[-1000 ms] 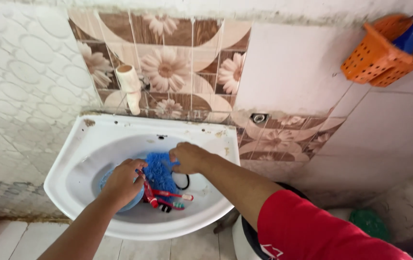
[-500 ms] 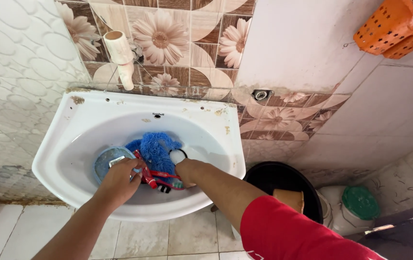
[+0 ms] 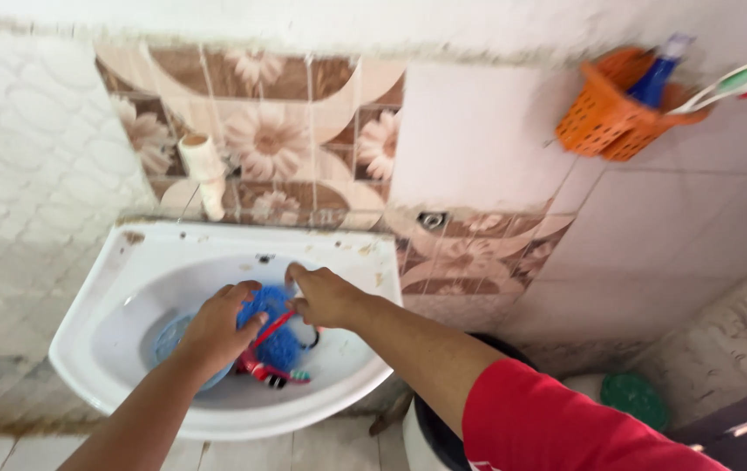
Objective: The person organizes bathroom items by moving them from a basin in the sink to wall-mounted baskets. They place a pink tube, toothbrushes, toothpaste, and a small container into an orange basket, and a green powder packet into a blue corner shelf.
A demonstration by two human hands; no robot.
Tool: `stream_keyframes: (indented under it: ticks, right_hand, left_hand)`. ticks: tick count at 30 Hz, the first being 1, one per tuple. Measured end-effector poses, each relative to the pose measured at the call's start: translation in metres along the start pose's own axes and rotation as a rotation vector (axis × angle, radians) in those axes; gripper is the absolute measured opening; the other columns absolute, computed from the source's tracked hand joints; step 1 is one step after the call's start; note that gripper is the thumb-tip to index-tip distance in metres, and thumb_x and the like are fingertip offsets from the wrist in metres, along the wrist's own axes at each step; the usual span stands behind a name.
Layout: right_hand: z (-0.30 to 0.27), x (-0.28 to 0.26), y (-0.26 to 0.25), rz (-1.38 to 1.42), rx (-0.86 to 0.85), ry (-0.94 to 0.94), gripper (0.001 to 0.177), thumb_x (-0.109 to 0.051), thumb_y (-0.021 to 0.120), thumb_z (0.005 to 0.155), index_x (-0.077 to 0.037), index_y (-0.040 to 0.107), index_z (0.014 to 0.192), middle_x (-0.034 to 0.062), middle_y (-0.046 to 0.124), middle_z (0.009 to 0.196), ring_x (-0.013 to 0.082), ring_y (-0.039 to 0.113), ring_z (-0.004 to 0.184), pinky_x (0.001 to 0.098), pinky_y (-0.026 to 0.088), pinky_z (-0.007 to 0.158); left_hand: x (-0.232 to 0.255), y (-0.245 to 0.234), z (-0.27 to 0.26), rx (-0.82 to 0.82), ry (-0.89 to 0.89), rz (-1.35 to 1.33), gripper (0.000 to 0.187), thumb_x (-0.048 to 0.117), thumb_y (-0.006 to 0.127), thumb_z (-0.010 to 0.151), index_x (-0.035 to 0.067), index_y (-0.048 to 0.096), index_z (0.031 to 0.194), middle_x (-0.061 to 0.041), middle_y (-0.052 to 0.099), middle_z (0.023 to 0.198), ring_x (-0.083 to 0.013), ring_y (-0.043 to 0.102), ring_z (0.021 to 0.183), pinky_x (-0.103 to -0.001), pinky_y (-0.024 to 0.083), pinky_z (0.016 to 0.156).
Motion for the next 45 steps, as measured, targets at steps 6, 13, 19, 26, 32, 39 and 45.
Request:
stream_keyframes:
  ticks: [6,13,19,26,32,39,45]
  right_hand:
    - [-0.038,-0.024,-0.102,0.205,0.253,-0.142,0.027,-0.02,0.063,0.099,0.007,0.063,0.102,0.0133,0.076,0.079,0.0155,0.071,0.059,0.0325,0.057,0.054]
    - [-0.141,-0.026,-0.248,0.11,0.43,-0.143,0.028,-0.026,0.068,0.096,0.002,0.066,0.101,0.0099,0.079,0.08,0.0121,0.073,0.062,0.0266,0.058,0.055]
    - [-0.246,-0.011,-0.374,0.02,0.704,-0.118,0.029,-0.027,0.072,0.095,0.001,0.067,0.098,0.0095,0.072,0.074,0.0116,0.069,0.061,0.0271,0.057,0.055]
    - [-0.359,0.036,-0.477,-0.094,0.968,-0.074,0.022,-0.019,0.069,0.095,-0.001,0.064,0.105,0.0064,0.073,0.08,0.0112,0.07,0.065,0.0282,0.058,0.057]
    - [-0.427,0.093,-0.522,-0.175,1.166,-0.044,0.023,-0.007,0.069,0.091,0.001,0.057,0.11,0.0078,0.074,0.088,0.0115,0.076,0.077,0.0266,0.063,0.066]
    - [-0.423,0.145,-0.55,-0.04,1.213,-0.09,0.017,-0.012,0.072,0.092,0.001,0.066,0.102,0.0065,0.073,0.085,0.0106,0.075,0.072,0.0256,0.064,0.064]
    - [-0.363,0.172,-0.553,-0.182,1.13,0.02,0.019,-0.02,0.076,0.092,-0.003,0.07,0.1,0.0103,0.074,0.075,0.0144,0.072,0.065,0.0305,0.058,0.06]
  left_hand:
    - [0.095,-0.018,0.062,-0.089,0.043,-0.007,0.024,0.025,0.061,0.1,0.011,0.072,0.116,-0.016,0.075,0.097,-0.0353,0.072,0.092,-0.044,0.055,0.084]
    - [0.255,-0.029,0.131,0.062,0.467,-0.184,0.021,0.017,0.055,0.097,0.007,0.069,0.11,-0.014,0.075,0.095,-0.0343,0.071,0.086,-0.044,0.054,0.075]
    - [0.384,-0.017,0.175,0.15,0.561,-0.151,0.025,0.024,0.056,0.102,0.006,0.065,0.117,-0.017,0.071,0.103,-0.0361,0.067,0.101,-0.047,0.052,0.088]
    - [0.47,0.023,0.234,0.137,0.574,-0.032,0.045,0.021,0.066,0.09,0.01,0.057,0.133,-0.015,0.063,0.127,-0.0337,0.061,0.119,-0.045,0.051,0.099]
    - [0.517,0.065,0.268,0.169,0.441,0.135,0.074,0.027,0.074,0.086,0.016,0.04,0.15,-0.019,0.039,0.15,-0.0403,0.044,0.133,-0.051,0.047,0.103]
    - [0.542,0.116,0.299,0.126,0.345,0.372,0.074,0.047,0.07,0.086,0.027,0.042,0.152,-0.009,0.038,0.157,-0.0313,0.038,0.144,-0.063,0.038,0.11]
    - [0.543,0.137,0.299,0.149,0.374,0.31,0.083,0.06,0.07,0.083,0.027,0.039,0.153,-0.017,0.033,0.157,-0.0365,0.033,0.144,-0.066,0.039,0.101]
Point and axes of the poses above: each hand's wrist, its own z-axis towards the middle knuckle, its own y-axis out of the palm, x = y × z, the point moved 2 cm from there along z, towards the middle knuckle
